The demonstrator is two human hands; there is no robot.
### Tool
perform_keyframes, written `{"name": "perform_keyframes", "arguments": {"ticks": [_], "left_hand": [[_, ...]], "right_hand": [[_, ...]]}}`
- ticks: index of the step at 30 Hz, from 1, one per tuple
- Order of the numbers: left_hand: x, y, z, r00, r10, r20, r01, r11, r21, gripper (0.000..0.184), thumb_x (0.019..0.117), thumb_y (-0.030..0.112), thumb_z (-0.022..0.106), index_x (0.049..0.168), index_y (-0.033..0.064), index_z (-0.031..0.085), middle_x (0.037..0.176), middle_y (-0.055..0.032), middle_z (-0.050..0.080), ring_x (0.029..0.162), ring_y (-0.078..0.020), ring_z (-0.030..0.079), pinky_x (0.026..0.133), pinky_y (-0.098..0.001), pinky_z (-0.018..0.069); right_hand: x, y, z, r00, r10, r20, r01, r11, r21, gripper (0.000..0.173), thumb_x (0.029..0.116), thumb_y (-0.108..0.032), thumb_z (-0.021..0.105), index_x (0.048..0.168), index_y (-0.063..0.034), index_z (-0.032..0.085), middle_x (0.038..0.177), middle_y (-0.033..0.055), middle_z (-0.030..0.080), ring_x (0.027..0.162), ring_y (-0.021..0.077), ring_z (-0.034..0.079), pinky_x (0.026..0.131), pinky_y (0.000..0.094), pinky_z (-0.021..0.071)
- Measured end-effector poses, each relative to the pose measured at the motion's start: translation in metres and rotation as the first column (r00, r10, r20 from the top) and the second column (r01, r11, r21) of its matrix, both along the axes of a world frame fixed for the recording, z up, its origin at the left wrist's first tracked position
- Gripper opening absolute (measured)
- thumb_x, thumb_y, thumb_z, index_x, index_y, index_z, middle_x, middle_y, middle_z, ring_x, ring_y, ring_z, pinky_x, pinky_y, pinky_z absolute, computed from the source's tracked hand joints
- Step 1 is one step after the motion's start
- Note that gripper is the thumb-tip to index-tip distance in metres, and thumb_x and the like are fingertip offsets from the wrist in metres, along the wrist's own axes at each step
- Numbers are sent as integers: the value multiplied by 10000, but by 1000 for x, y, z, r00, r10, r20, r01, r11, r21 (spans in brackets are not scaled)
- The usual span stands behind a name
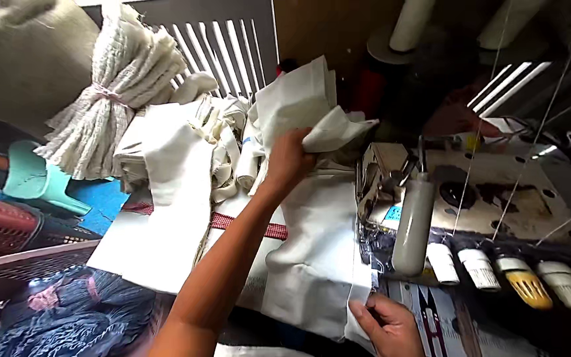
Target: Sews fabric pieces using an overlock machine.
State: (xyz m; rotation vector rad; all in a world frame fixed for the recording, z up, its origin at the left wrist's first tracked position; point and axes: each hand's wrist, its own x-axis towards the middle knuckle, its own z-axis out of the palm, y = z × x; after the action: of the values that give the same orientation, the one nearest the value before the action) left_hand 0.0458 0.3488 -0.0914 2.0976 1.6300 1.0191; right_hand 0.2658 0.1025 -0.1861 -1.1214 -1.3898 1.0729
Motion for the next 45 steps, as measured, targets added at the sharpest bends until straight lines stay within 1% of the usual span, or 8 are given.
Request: {"name": "perform_keyframes", "arguments": {"ticks": [6, 13, 19, 22, 28, 33, 37, 45], "left_hand": [[-45, 8, 84, 818, 574, -21, -439, 649, 621, 566, 912, 343, 670, 1408, 79, 600, 1236, -268, 623, 1126, -404, 619, 906, -516, 511], [-100, 68, 62, 916, 85, -392, -13, 983, 182, 1015, 888, 516, 733, 1622, 35, 222, 1603, -359, 264, 1425, -611, 313, 1084, -805, 285], [-48, -198, 23, 942, -186, 281, 237, 958, -162, 369, 1091, 256, 445, 972, 60, 735, 815, 64, 743, 702, -13, 688, 644, -218, 585], [4, -273, -32, 864, -175, 473, 385, 834, -394, 347, 1037, 244, 549, 1202, -14, 712, 1034, -43, 784, 898, -129, 762, 807, -325, 648], [22, -290, -59, 782, 36, 622, 336, 816, -470, 125, 908, 113, 753, 996, 26, 771, 815, -28, 770, 710, -104, 732, 683, -284, 632], [11, -287, -30, 359, 268, 894, 654, 611, -446, 114, 1001, 69, 571, 1024, 33, 677, 882, -48, 722, 790, -125, 709, 780, -320, 615], [25, -307, -46, 485, 229, 844, 634, 572, -520, 134, 1007, 80, 605, 1009, 13, 721, 859, -26, 723, 763, -101, 693, 725, -297, 604], [23, -355, -90, 614, 146, 776, 549, 628, -552, 97, 948, 92, 714, 904, 23, 765, 816, -15, 739, 752, -57, 680, 738, -249, 578]], "right_hand": [[4, 3, -3, 1000, 29, 5, -29, 1000, -9, 197, 938, -197, 730, 791, -67, 743, 779, -30, 711, 747, -19, 651, 698, 177, 566], [-5, -12, 1, 963, -210, 170, 182, 969, 165, 575, 893, -559, 736, 1080, -21, 651, 1132, 106, 631, 979, 100, 642, 782, 238, 581], [-5, -83, 6, 840, -218, 497, 138, 971, 194, 175, 1012, -195, 601, 1050, -72, 720, 849, 32, 728, 756, 118, 705, 698, 292, 603], [-16, -113, 13, 887, -63, 458, -7, 989, 150, 214, 1002, -127, 596, 1170, -50, 704, 882, 47, 746, 730, 119, 713, 667, 304, 609], [-12, -123, 16, 919, 164, 360, -185, 982, 23, 208, 996, -112, 599, 1105, -39, 760, 980, 60, 773, 862, 109, 737, 805, 302, 615], [2, -54, 18, 950, -240, 200, 222, 969, 111, 396, 1007, -202, 626, 1314, 50, 614, 1268, 154, 675, 1138, 183, 680, 971, 357, 586], [-27, -34, 7, 962, -136, -239, 95, 980, -175, 338, 967, -15, 631, 1293, 61, 586, 1004, 123, 750, 890, 155, 736, 832, 324, 621], [-29, -115, 0, 953, -142, -267, 46, 941, -335, 185, 956, 26, 631, 1130, 65, 682, 975, 92, 756, 860, 109, 732, 783, 256, 625]]}}
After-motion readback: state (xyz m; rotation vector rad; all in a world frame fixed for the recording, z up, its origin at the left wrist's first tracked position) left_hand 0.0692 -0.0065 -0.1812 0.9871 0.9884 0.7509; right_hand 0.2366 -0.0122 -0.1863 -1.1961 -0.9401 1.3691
